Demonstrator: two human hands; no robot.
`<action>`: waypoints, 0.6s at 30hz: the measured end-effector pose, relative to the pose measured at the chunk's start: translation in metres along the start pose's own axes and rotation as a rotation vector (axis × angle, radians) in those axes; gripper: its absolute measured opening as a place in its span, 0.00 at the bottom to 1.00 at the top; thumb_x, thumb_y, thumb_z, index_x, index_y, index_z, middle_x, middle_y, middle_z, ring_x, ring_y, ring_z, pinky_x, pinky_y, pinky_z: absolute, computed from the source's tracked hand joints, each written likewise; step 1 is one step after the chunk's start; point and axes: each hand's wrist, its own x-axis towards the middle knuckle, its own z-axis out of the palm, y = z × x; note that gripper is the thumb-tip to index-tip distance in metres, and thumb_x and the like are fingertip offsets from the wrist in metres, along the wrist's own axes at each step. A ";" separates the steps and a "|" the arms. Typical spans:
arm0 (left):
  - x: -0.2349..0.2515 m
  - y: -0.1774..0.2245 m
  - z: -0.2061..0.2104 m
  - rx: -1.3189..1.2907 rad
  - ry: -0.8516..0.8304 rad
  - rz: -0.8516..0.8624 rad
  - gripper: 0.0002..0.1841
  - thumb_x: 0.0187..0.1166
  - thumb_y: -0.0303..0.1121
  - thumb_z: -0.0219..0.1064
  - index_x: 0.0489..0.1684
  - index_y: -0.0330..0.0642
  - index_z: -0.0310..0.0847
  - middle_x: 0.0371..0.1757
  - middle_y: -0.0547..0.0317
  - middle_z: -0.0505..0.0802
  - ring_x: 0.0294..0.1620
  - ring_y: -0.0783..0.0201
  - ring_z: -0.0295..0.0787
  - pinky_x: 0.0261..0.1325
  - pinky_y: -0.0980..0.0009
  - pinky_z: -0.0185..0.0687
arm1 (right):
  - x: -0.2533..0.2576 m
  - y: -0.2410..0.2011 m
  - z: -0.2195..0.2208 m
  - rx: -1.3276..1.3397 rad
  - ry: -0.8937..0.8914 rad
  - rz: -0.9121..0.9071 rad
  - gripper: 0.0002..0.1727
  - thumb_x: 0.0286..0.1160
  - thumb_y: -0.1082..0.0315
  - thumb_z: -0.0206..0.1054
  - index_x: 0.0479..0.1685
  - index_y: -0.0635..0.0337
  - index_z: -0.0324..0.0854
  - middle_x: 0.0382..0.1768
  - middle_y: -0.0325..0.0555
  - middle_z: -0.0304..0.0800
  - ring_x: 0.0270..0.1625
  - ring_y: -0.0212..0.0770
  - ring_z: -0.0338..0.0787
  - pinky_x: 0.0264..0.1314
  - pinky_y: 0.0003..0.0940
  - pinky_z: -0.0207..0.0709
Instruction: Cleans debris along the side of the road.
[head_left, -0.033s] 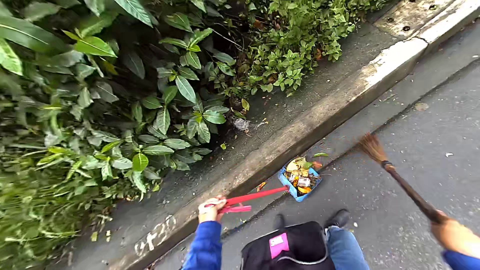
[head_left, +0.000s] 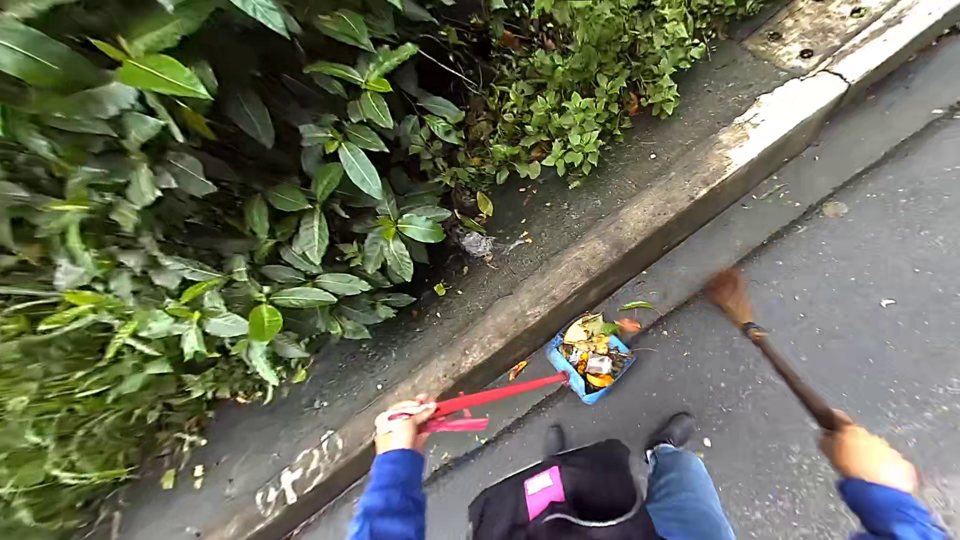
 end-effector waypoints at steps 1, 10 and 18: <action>0.013 -0.004 -0.029 0.002 -0.007 0.011 0.16 0.66 0.09 0.63 0.48 0.34 0.76 0.44 0.52 0.92 0.31 0.65 0.89 0.28 0.67 0.86 | -0.003 -0.031 0.032 -0.065 -0.095 0.004 0.27 0.84 0.63 0.61 0.81 0.59 0.75 0.63 0.74 0.88 0.65 0.77 0.88 0.63 0.78 0.76; 0.102 -0.004 -0.208 0.040 0.083 0.005 0.15 0.70 0.09 0.60 0.38 0.42 0.67 0.33 0.65 0.88 0.25 0.78 0.83 0.24 0.80 0.80 | -0.139 -0.129 0.072 -0.090 -0.199 -0.160 0.24 0.87 0.59 0.64 0.81 0.40 0.80 0.59 0.69 0.92 0.62 0.76 0.89 0.61 0.80 0.75; 0.192 -0.079 -0.314 0.235 0.070 0.120 0.16 0.60 0.07 0.68 0.44 0.27 0.74 0.44 0.54 0.88 0.41 0.74 0.84 0.46 0.75 0.83 | -0.214 -0.222 0.183 -0.155 -0.149 0.098 0.30 0.83 0.66 0.63 0.85 0.61 0.69 0.64 0.77 0.85 0.64 0.78 0.87 0.61 0.77 0.78</action>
